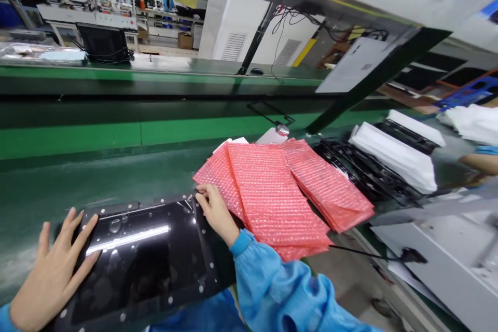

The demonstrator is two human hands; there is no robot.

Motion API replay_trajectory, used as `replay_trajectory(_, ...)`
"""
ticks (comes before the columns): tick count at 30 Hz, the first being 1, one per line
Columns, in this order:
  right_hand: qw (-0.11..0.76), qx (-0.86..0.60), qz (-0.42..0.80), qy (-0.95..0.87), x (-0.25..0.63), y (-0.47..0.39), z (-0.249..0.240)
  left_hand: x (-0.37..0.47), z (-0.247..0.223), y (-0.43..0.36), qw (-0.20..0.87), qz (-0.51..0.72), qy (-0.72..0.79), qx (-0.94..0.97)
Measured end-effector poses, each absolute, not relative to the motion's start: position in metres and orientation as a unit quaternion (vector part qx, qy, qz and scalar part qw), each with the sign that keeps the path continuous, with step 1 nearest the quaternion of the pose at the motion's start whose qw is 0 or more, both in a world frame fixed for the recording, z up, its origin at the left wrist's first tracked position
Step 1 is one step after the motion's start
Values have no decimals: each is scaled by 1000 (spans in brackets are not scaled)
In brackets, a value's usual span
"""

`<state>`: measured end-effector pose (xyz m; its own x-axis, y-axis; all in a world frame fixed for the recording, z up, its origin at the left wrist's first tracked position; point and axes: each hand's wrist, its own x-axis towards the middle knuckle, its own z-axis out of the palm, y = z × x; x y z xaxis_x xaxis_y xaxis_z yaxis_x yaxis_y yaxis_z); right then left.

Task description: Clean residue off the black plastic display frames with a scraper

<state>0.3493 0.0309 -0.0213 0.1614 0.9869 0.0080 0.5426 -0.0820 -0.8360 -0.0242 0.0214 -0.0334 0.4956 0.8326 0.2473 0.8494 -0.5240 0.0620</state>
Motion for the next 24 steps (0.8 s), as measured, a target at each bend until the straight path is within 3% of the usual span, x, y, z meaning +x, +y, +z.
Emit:
replay_trajectory(3, 370, -668, 353, -540, 354, -9, -20, -34, -36, 6, -4, -120, -471, -874)
replay_trajectory(8, 242, -639, 401, -611, 363, -63, -11, -54, -32, -20, -103, -116, -444, -882)
replay_trajectory(16, 119, -660, 414, -616, 355, -55, 6, -65, -40, -12, -132, -109, -422, -890)
replay_trajectory(21, 106, -674, 379, -625, 344, -57, 8, -50, -28, -22, -152, -84, -461, -870)
replay_trajectory(24, 150, -676, 366, -621, 339, -70, -2, -45, -30, -26, -141, -91, -477, -863)
